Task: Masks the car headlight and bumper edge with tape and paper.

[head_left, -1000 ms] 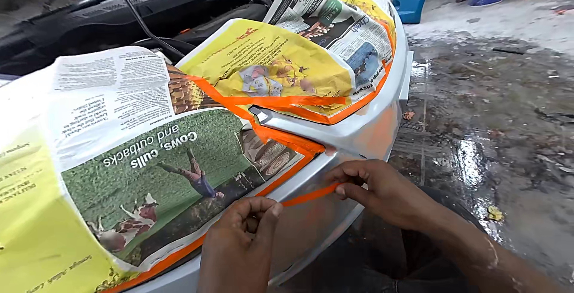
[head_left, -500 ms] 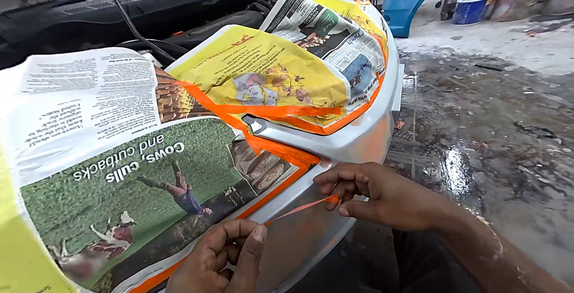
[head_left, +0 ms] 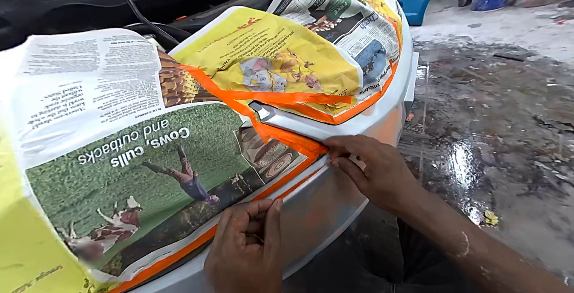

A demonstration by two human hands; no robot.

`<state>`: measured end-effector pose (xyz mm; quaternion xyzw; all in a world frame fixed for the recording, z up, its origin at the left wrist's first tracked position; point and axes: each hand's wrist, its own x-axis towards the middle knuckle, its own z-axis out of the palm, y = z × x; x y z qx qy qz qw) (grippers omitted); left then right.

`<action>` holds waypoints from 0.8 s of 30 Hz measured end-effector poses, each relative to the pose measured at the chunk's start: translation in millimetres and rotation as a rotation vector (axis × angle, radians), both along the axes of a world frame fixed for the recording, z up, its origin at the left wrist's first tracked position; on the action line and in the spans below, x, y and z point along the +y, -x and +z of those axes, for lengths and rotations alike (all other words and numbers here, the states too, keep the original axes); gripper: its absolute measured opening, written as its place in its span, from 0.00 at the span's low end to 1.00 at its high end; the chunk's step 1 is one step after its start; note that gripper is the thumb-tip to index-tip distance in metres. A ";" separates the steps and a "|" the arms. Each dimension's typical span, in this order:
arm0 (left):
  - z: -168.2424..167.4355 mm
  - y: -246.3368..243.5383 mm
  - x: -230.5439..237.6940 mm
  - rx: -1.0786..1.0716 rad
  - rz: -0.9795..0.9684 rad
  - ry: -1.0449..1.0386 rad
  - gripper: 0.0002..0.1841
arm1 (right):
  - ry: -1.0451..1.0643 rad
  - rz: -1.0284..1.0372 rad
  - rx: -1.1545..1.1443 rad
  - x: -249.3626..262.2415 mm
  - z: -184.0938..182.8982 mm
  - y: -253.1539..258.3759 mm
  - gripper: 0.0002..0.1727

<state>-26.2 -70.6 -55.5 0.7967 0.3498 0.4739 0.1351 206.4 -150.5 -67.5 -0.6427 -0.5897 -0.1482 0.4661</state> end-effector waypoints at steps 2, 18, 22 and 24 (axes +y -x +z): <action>-8.7 -5.6 1.4 -0.021 0.058 -0.091 0.09 | -0.037 -0.093 -0.001 4.8 -3.5 5.9 0.12; -6.9 -15.3 2.5 0.107 0.207 -0.202 0.09 | -0.227 -0.394 -0.050 20.0 -15.3 33.1 0.10; -5.5 -15.3 2.2 0.131 0.206 -0.211 0.09 | -0.220 -0.385 -0.002 19.3 -15.0 31.9 0.10; -4.9 -15.3 2.7 0.137 0.203 -0.204 0.08 | -0.225 -0.370 0.032 19.3 -15.1 29.8 0.09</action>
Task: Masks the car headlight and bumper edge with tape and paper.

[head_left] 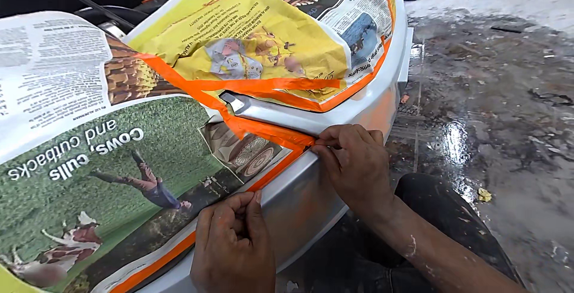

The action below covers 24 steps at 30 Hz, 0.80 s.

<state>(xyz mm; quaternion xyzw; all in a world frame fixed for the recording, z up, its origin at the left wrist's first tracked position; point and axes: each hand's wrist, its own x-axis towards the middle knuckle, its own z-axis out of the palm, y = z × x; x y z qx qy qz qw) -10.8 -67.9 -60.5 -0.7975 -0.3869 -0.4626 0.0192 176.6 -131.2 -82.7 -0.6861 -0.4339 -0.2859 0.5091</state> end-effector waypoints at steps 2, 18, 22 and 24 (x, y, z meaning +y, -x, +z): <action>0.5 -0.6 -0.3 -0.002 0.000 0.007 0.09 | -0.001 0.004 0.009 0.0 -0.2 -0.3 0.09; 2.9 -0.8 0.3 0.025 0.034 0.000 0.10 | 0.080 -0.177 -0.045 -8.0 5.1 -23.0 0.25; 3.2 -0.5 1.9 0.027 0.005 -0.018 0.10 | 0.040 -0.030 0.053 -20.3 -9.2 -14.7 0.12; 2.6 1.2 3.0 0.031 -0.006 -0.026 0.10 | 0.032 0.053 0.113 -26.2 -21.0 -1.8 0.11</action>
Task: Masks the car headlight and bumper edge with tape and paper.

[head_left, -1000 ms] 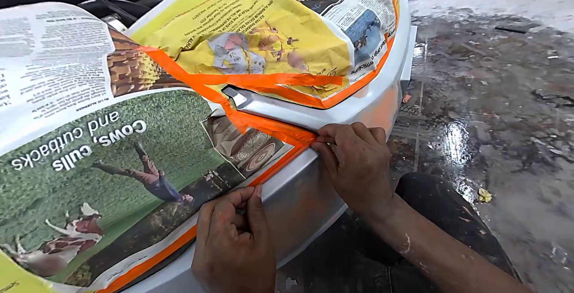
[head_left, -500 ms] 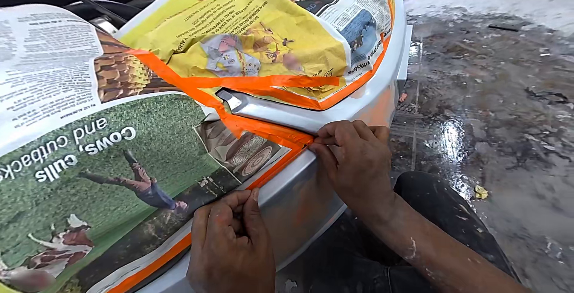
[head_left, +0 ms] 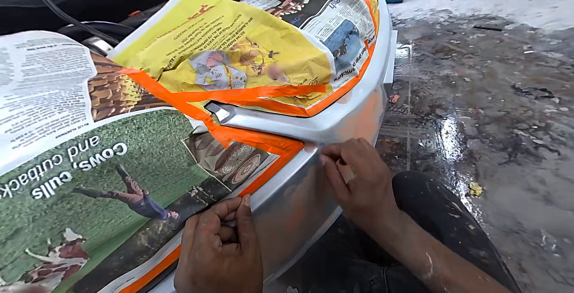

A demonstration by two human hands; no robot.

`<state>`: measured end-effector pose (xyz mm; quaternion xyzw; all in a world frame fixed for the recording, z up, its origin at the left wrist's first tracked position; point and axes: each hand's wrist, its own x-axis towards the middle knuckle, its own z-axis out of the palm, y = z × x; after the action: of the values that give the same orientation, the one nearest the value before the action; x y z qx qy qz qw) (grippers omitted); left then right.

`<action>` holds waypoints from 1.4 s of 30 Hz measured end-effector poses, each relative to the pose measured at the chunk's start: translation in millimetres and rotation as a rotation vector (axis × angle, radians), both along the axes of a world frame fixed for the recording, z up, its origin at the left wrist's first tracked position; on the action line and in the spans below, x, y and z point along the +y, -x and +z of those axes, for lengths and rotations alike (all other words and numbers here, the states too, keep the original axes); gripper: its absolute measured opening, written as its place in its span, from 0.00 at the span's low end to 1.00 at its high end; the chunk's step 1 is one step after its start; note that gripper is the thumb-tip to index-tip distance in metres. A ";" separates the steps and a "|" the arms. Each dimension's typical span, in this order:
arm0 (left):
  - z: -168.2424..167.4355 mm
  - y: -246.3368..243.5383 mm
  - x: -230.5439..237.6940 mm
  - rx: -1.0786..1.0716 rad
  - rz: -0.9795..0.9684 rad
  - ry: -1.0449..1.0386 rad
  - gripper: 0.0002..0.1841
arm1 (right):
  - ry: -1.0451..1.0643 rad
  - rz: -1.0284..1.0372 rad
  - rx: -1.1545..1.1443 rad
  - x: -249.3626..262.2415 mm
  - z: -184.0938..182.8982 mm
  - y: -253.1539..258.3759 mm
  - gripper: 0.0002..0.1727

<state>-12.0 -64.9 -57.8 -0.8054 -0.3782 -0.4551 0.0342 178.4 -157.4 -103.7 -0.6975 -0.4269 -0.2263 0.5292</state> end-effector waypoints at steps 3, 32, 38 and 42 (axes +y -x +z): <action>-1.7 1.9 2.2 -0.004 -0.014 0.000 0.10 | 0.024 0.071 0.012 -0.5 -10.7 14.0 0.15; 14.7 8.4 1.0 0.099 -0.014 0.084 0.13 | -0.324 1.246 1.729 7.4 57.7 101.3 0.59; 30.4 13.6 -1.6 0.140 -0.116 0.252 0.10 | -0.098 1.202 1.583 -6.6 53.1 78.0 0.54; 28.5 14.2 -0.6 0.168 -0.094 0.205 0.09 | 0.001 1.196 1.484 -8.1 37.9 74.3 0.52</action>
<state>-26.3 -65.5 -29.3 -0.8567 -0.3804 -0.3463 -0.0378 104.1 -165.5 -65.8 -0.3296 -0.2685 0.5823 0.6930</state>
